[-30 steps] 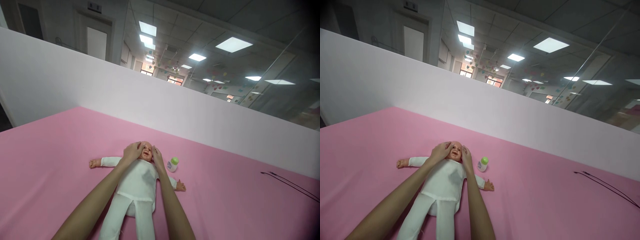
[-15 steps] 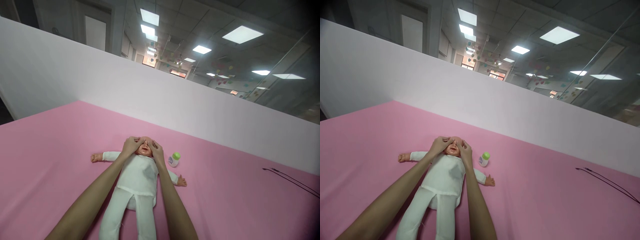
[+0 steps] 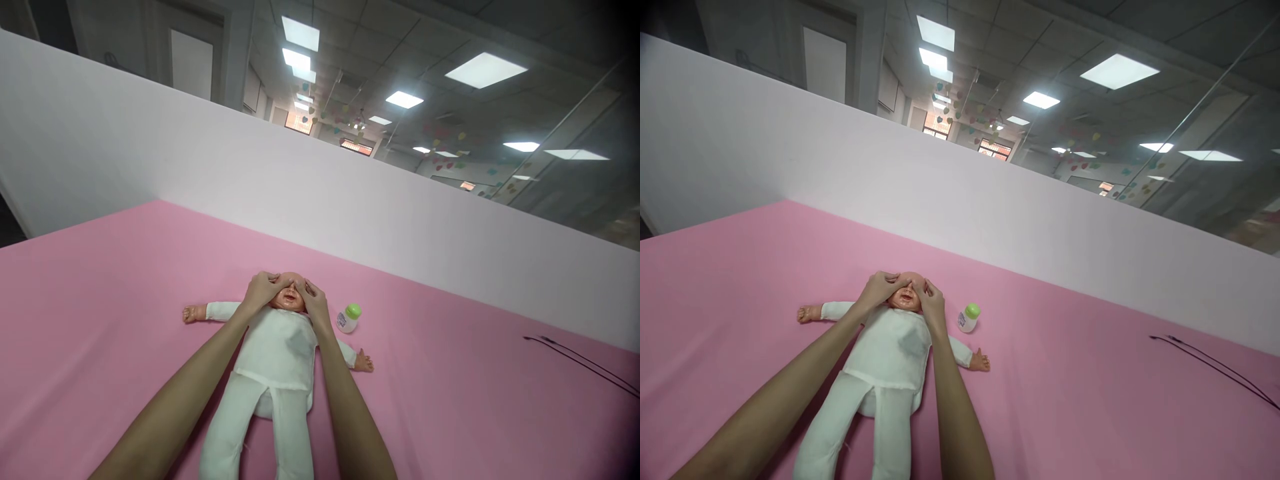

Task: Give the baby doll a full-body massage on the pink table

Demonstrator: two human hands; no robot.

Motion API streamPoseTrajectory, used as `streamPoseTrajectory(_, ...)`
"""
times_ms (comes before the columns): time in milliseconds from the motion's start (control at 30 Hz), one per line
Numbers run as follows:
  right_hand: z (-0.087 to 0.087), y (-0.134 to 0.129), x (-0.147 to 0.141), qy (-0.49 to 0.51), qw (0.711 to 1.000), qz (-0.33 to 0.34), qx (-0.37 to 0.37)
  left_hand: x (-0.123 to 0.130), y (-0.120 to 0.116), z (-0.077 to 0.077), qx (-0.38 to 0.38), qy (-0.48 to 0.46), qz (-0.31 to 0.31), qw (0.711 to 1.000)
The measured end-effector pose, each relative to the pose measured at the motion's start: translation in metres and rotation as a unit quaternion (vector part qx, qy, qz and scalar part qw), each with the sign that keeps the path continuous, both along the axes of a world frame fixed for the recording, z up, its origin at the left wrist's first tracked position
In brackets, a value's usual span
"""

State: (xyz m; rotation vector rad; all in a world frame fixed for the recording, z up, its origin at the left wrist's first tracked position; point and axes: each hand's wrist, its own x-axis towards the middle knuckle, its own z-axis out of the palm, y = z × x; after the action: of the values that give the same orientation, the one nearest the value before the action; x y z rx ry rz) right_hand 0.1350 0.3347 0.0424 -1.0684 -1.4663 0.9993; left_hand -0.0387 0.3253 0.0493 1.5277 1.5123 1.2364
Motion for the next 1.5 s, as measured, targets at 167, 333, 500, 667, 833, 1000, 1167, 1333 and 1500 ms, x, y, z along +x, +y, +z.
streamPoseTrajectory(167, -0.006, 0.006, 0.003, 0.010, 1.000, -0.001, -0.004, -0.002, 0.004, -0.005, 0.032, 0.023, 0.001, 0.999)
streamPoseTrajectory(333, -0.006, 0.005, 0.004, -0.013, 1.000, -0.024, 0.001, -0.003, 0.002, -0.003, 0.041, 0.037, 0.011, 0.998)
streamPoseTrajectory(500, 0.000, -0.002, 0.002, -0.022, 1.000, 0.004, 0.016, -0.001, -0.002, 0.001, 0.028, 0.026, -0.009, 0.999)
streamPoseTrajectory(667, -0.004, 0.002, 0.004, -0.047, 0.998, -0.039, 0.011, -0.002, -0.001, 0.002, 0.020, 0.057, 0.008, 0.998)
streamPoseTrajectory(833, 0.009, -0.002, 0.010, -0.114, 0.992, -0.045, 0.034, -0.012, -0.006, 0.014, 0.020, 0.083, -0.053, 0.995)
streamPoseTrajectory(1000, 0.043, -0.022, 0.018, -0.182, 0.978, 0.094, 0.049, -0.025, -0.018, 0.031, 0.039, 0.148, -0.185, 0.971)
streamPoseTrajectory(1167, 0.046, -0.023, 0.023, -0.207, 0.967, 0.141, 0.040, -0.027, -0.015, 0.026, 0.059, 0.202, -0.199, 0.957)
streamPoseTrajectory(1333, 0.031, -0.007, 0.040, -0.223, 0.962, 0.155, 0.008, -0.042, 0.003, 0.007, 0.077, 0.146, -0.243, 0.956)
streamPoseTrajectory(1500, 0.031, -0.007, 0.045, -0.252, 0.952, 0.174, 0.002, -0.043, 0.002, 0.009, 0.062, 0.158, -0.258, 0.951)
